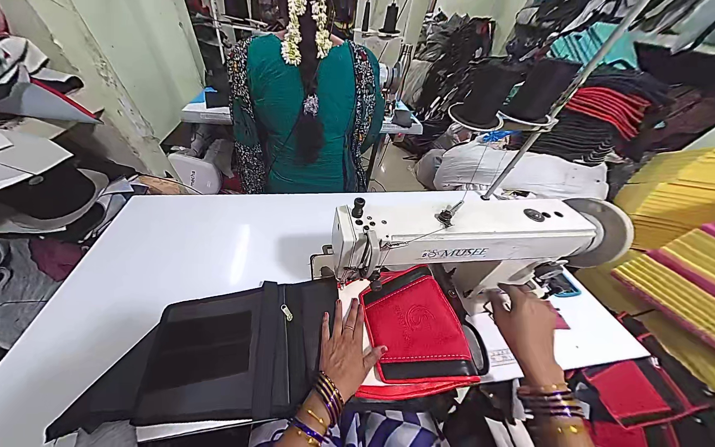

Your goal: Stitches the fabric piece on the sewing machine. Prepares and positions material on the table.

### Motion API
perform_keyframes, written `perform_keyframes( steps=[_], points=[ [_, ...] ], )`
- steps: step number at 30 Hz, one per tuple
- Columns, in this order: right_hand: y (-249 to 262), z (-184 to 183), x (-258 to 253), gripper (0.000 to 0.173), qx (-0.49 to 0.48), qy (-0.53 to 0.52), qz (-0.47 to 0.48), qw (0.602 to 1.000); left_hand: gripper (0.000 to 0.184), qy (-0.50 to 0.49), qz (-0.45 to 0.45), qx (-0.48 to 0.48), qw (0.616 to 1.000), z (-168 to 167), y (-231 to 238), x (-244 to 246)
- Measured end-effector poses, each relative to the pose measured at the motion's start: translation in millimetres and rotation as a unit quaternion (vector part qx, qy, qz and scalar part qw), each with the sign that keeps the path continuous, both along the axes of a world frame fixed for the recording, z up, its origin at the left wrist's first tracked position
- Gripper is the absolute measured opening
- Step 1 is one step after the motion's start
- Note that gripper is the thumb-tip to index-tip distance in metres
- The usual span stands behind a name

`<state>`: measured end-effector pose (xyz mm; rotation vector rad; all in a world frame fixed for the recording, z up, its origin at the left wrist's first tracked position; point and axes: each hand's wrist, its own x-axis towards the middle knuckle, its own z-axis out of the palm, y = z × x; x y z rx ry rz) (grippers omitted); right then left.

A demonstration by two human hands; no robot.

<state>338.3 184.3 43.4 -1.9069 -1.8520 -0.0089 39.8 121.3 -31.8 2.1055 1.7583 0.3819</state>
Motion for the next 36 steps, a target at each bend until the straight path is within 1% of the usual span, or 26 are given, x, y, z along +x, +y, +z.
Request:
perform_keyframes(
  steps=[2, 5, 8, 12, 15, 17, 18, 19, 21, 22, 23, 24, 25, 26, 27, 28, 29, 30, 31, 32, 33, 34, 36],
  points=[
    [10.4, -15.3, -1.3, 0.027, 0.026, -0.075, -0.077, 0.994, 0.090, 0.003, 0.001, 0.013, 1.000, -1.1, -0.5, -0.7],
    [13.1, -39.7, -6.7, 0.026, 0.043, -0.087, -0.102, 0.990, 0.092, 0.012, -0.002, 0.031, 0.999, -1.9, -3.4, -0.7],
    [12.3, -35.0, -10.2, 0.027, 0.017, -0.078, -0.112, 0.990, 0.095, 0.004, -0.006, 0.048, 0.999, -4.6, -12.4, 1.7],
    [12.9, -34.7, -7.2, 0.026, 0.023, -0.083, -0.101, 0.991, 0.094, 0.006, -0.004, 0.096, 0.995, -12.3, -25.2, 5.2],
    [14.9, -29.6, -5.3, 0.026, 0.004, -0.095, -0.098, 0.991, 0.095, 0.006, -0.002, 0.087, 0.996, -12.4, -31.6, 7.4],
    [14.0, -15.6, -1.6, 0.027, -0.022, -0.097, -0.085, 0.991, 0.095, 0.006, -0.001, 0.088, 0.996, -12.9, -32.6, 10.1],
    [10.3, -7.3, 0.1, 0.026, -0.029, -0.083, -0.059, 0.994, 0.096, 0.005, -0.003, 0.076, 0.997, -11.3, -32.1, 10.4],
    [3.8, -1.5, -0.5, 0.025, -0.016, -0.056, -0.013, 0.998, 0.096, 0.006, -0.005, 0.058, 0.998, -9.1, -30.2, 9.8],
    [-17.0, 1.6, -16.2, 0.022, 0.053, 0.001, 0.125, 0.991, 0.098, 0.008, -0.002, 0.036, 0.999, -6.3, -23.4, 9.7],
    [-32.2, -0.6, -32.6, 0.024, 0.076, 0.028, 0.200, 0.977, 0.098, 0.006, 0.003, 0.034, 0.999, -6.0, -20.6, 10.2],
    [-50.3, -5.8, -52.3, 0.025, 0.073, 0.055, 0.273, 0.958, 0.097, 0.000, 0.002, 0.020, 1.000, -2.5, -18.7, 8.4],
    [-69.0, -13.3, -71.9, 0.023, 0.045, 0.081, 0.346, 0.934, 0.094, -0.018, -0.011, -0.006, 1.000, 5.1, -16.8, 2.9],
    [-85.4, -24.2, -88.6, 0.020, 0.010, 0.088, 0.408, 0.909, 0.086, -0.047, -0.041, -0.036, 0.997, 14.9, -15.1, -6.9],
    [-98.4, -39.5, -101.7, 0.015, -0.009, 0.081, 0.452, 0.888, 0.074, -0.089, -0.088, -0.067, 0.990, 23.3, -14.4, -21.4],
    [-107.2, -56.4, -110.6, 0.013, -0.003, 0.067, 0.472, 0.879, 0.061, -0.131, -0.149, -0.083, 0.977, 27.2, -14.5, -39.4],
    [-113.2, -73.0, -115.7, 0.014, 0.029, 0.054, 0.472, 0.880, 0.052, -0.153, -0.215, -0.097, 0.960, 28.3, -18.5, -57.0],
    [-115.7, -84.7, -117.3, 0.016, 0.063, 0.045, 0.462, 0.883, 0.051, -0.143, -0.265, -0.096, 0.949, 26.4, -26.6, -69.8],
    [-116.0, -90.4, -116.4, 0.019, 0.088, 0.038, 0.453, 0.886, 0.054, -0.123, -0.292, -0.067, 0.946, 20.6, -38.6, -76.3],
    [-116.2, -93.6, -115.1, 0.021, 0.103, 0.028, 0.445, 0.889, 0.054, -0.100, -0.296, 0.003, 0.950, 9.4, -52.5, -78.4],
    [-118.0, -96.9, -114.4, 0.024, 0.113, 0.016, 0.440, 0.891, 0.047, -0.073, -0.280, 0.099, 0.952, -3.6, -64.5, -77.5],
    [-120.5, -99.5, -114.7, 0.026, 0.119, 0.002, 0.434, 0.893, 0.038, -0.055, -0.258, 0.176, 0.948, -14.1, -71.9, -75.4],
    [-120.3, -100.3, -116.3, 0.028, 0.126, -0.014, 0.431, 0.893, 0.032, -0.049, -0.240, 0.217, 0.945, -19.2, -73.9, -73.8],
    [-116.4, -99.2, -119.8, 0.030, 0.145, -0.036, 0.425, 0.893, 0.031, -0.040, -0.213, 0.254, 0.943, -23.5, -70.4, -70.1]
  ],
)
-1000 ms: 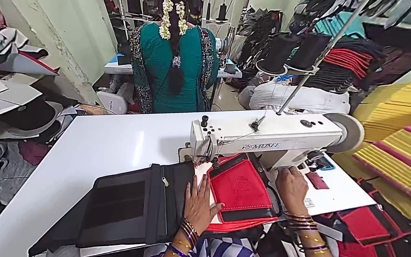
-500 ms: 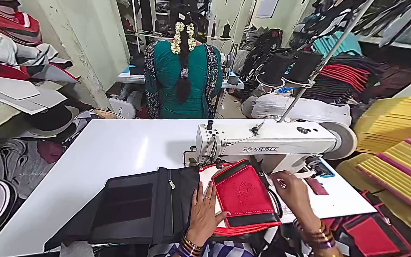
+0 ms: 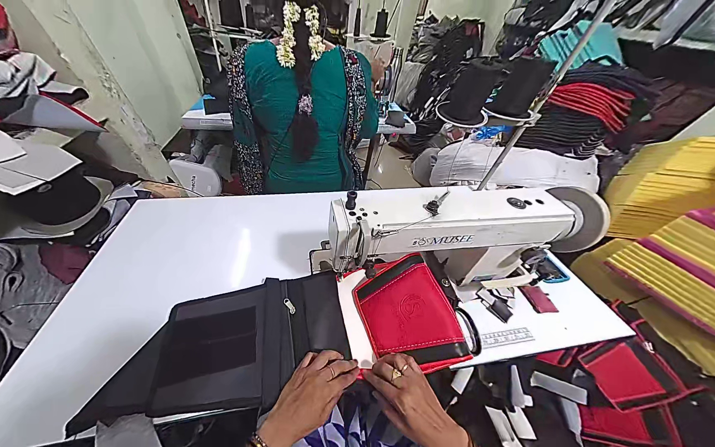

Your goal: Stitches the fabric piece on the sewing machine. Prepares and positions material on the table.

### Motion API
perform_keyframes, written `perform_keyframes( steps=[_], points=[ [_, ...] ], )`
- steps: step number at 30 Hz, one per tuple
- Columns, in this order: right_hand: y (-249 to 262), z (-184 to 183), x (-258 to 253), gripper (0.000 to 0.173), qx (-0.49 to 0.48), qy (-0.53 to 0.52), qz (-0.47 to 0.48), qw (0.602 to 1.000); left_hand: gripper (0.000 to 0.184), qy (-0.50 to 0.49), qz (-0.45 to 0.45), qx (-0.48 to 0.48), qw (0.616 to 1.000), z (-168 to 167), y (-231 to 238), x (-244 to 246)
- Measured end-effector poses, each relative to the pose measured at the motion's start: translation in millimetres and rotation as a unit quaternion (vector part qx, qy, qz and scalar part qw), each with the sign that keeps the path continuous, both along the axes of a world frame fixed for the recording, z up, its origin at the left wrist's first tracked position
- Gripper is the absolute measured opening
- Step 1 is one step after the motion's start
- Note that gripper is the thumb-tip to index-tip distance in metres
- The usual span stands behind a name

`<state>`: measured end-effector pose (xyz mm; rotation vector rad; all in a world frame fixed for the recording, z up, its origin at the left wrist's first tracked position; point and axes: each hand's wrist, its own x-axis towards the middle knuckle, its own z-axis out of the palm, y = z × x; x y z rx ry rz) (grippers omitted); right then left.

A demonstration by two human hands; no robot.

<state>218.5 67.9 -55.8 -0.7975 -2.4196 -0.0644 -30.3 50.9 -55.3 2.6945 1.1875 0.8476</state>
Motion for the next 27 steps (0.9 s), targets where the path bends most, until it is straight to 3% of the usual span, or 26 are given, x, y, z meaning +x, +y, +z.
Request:
perform_keyframes(
  steps=[7, 27],
  points=[
    [29.1, 4.0, -12.1, 0.030, 0.045, -0.005, -0.011, 0.999, 0.032, -0.014, 0.018, 0.000, 1.000, 0.2, 22.4, -0.9],
    [112.8, 9.4, -54.2, 0.028, 0.034, 0.006, -0.051, 0.998, 0.031, -0.057, 0.026, -0.073, 0.995, 14.2, 117.4, -27.6]
  ],
)
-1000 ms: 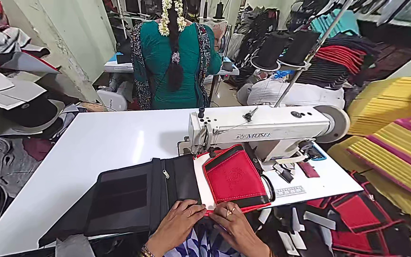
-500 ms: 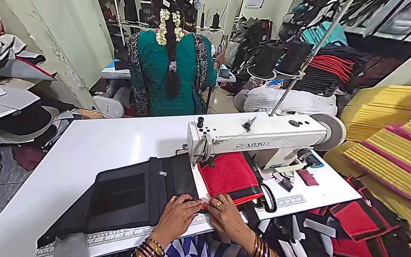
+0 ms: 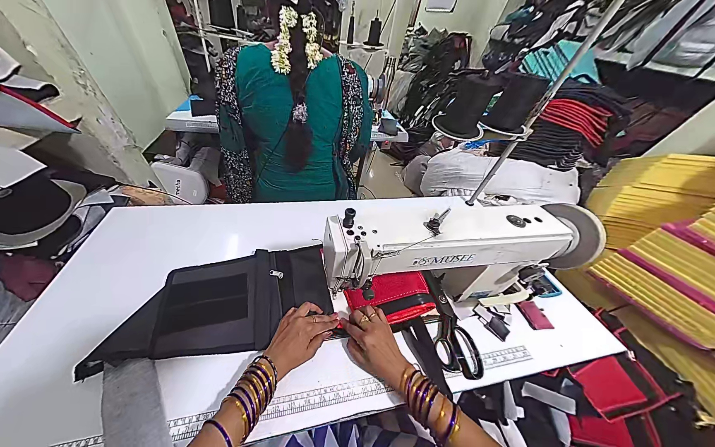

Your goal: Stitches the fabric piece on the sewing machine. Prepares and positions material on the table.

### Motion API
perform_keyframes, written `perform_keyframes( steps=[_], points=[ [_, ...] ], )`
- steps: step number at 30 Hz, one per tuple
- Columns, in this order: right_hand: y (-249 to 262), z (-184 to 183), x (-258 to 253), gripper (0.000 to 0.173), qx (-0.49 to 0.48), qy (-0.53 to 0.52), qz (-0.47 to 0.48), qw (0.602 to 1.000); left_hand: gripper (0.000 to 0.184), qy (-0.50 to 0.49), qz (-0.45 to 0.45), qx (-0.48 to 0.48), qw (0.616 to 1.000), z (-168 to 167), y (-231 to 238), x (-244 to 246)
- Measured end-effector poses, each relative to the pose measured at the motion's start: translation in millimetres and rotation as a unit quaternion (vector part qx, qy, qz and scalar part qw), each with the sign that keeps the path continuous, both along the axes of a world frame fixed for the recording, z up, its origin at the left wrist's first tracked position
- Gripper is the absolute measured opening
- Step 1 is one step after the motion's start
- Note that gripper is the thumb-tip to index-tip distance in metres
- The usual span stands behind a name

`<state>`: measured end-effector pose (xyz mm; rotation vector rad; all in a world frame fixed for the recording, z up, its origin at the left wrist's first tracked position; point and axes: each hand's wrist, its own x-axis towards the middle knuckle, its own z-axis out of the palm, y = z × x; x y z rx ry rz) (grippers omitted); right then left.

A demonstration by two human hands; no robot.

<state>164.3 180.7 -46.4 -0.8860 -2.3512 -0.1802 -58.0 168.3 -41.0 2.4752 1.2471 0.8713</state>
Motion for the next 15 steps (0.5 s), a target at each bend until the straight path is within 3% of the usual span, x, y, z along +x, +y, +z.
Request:
perform_keyframes(
  steps=[5, 15],
  points=[
    [9.4, 5.2, -9.0, 0.029, -0.033, 0.007, -0.019, 0.999, 0.031, -0.003, 0.013, -0.033, 0.999, 4.4, 15.6, -3.2],
    [11.5, 5.7, -12.6, 0.027, -0.063, 0.013, -0.006, 0.998, 0.030, 0.004, 0.016, -0.006, 1.000, 1.3, 29.0, -8.5]
  ],
)
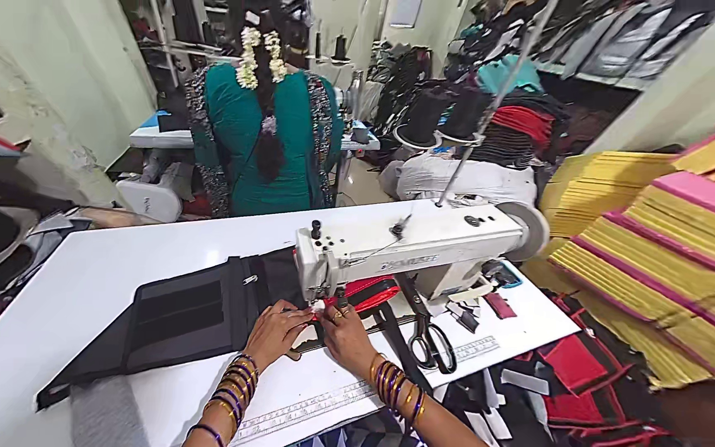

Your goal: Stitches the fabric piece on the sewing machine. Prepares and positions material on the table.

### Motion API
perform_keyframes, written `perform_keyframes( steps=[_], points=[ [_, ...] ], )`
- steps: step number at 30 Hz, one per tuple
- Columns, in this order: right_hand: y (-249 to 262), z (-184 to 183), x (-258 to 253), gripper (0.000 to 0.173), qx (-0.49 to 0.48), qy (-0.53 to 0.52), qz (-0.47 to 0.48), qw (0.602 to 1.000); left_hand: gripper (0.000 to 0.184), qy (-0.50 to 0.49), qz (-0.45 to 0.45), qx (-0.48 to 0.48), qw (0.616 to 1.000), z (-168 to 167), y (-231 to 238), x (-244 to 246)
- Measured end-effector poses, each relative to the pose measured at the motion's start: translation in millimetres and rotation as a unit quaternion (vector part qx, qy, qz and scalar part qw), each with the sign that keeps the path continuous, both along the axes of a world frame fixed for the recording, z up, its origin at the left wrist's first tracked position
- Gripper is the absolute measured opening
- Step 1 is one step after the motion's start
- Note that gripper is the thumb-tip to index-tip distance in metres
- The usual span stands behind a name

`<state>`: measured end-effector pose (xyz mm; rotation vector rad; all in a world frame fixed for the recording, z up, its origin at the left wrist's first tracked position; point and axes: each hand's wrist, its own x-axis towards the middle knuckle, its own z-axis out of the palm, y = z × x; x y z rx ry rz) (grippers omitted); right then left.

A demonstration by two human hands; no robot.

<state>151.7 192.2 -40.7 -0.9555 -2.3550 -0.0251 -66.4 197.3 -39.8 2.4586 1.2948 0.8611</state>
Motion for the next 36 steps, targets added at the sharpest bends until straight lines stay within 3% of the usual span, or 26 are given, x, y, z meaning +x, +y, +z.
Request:
perform_keyframes(
  steps=[3, 6, 8, 10, 13, 19, 26, 30, 36],
  points=[
    [-16.2, 8.1, 34.2, 0.024, -0.006, 0.091, -0.001, 0.996, 0.031, -0.011, 0.008, 0.063, 0.998, -8.0, 4.3, 4.3],
    [-32.6, 24.9, 106.9, 0.018, 0.044, 0.169, -0.228, 0.958, 0.035, -0.013, 0.019, 0.092, 0.995, -16.8, 9.3, 4.6],
    [-34.3, 42.2, 170.1, 0.019, -0.045, 0.145, -0.405, 0.901, 0.035, -0.017, 0.020, 0.095, 0.995, -20.1, 8.7, 4.8],
    [-23.7, 49.8, 224.9, 0.027, -0.146, 0.129, -0.502, 0.843, 0.035, -0.017, 0.019, 0.096, 0.995, -19.8, 8.2, 4.6],
    [-3.7, 46.2, 263.6, 0.034, -0.209, 0.124, -0.518, 0.820, 0.034, -0.020, 0.024, 0.097, 0.995, -18.2, 9.0, 5.3],
    [6.2, 39.8, 259.4, 0.033, -0.189, 0.040, -0.530, 0.826, 0.028, -0.026, 0.041, 0.073, 0.996, -12.3, 0.9, 10.1],
    [0.3, 26.7, 275.0, 0.024, -0.219, 0.206, -0.471, 0.829, 0.026, -0.022, 0.047, 0.052, 0.997, -10.8, -2.0, 11.2],
    [9.0, 27.3, 277.2, 0.018, -0.253, 0.300, -0.471, 0.790, 0.026, -0.021, 0.041, 0.049, 0.998, -6.8, -2.5, 11.0],
    [-6.2, 40.6, 267.9, 0.027, -0.193, 0.300, -0.528, 0.771, 0.026, -0.014, 0.039, 0.034, 0.999, -3.7, -4.3, 12.3]
  ],
)
